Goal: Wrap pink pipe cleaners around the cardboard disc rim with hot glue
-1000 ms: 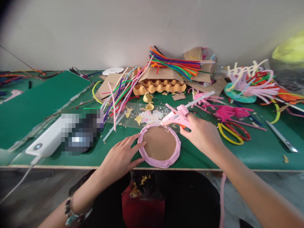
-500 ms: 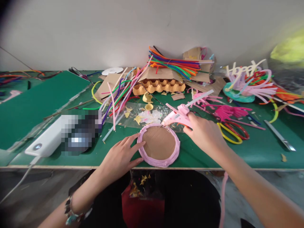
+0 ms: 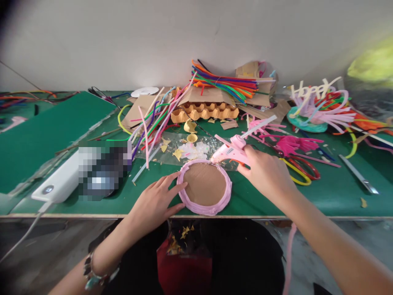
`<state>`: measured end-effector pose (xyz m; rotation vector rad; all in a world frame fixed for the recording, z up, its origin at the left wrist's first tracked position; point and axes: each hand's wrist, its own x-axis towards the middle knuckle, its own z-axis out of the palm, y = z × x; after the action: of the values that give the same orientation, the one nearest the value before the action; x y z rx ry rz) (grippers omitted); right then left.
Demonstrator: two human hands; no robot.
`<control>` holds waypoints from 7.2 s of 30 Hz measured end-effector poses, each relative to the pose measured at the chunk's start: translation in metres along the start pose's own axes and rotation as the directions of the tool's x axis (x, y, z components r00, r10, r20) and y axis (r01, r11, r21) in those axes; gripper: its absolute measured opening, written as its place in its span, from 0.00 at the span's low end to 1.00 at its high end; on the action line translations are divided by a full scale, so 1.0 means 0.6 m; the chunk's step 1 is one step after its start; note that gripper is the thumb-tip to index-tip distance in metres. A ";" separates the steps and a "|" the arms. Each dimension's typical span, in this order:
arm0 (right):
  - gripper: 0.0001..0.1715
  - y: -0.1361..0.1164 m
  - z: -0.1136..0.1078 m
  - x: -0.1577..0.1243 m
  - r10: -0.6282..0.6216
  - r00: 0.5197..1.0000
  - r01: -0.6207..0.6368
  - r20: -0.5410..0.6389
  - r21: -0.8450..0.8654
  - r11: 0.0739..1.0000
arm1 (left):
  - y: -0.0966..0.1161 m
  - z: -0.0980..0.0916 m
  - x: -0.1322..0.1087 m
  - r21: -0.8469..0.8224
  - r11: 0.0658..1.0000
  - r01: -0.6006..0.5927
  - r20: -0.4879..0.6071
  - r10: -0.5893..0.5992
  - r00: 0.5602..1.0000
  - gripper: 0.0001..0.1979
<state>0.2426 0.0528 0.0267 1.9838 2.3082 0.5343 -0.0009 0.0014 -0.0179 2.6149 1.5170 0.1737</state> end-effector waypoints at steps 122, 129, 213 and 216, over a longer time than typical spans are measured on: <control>0.18 0.085 0.021 0.045 0.047 0.995 -0.077 0.084 0.385 0.920 | 0.018 0.000 -0.015 0.119 0.992 0.040 -0.103 -0.028 0.994 0.19; 0.18 0.059 0.092 0.138 -0.258 0.965 0.207 0.049 0.462 0.862 | 0.028 0.015 -0.033 0.175 0.983 0.045 -0.233 -0.003 0.972 0.18; 0.08 -0.124 0.033 0.062 -0.558 0.779 0.583 -0.287 0.659 0.475 | -0.050 0.011 0.009 -0.038 0.993 -0.113 -0.217 0.102 0.971 0.09; 0.07 -0.125 0.036 0.064 -0.565 0.767 0.605 -0.303 0.635 0.480 | -0.051 0.013 0.009 -0.027 0.991 -0.132 -0.262 0.121 0.958 0.08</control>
<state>0.1703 0.0859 -0.0084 1.0822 3.3064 -0.4528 -0.0233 0.0207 -0.0301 2.7411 1.3946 0.5765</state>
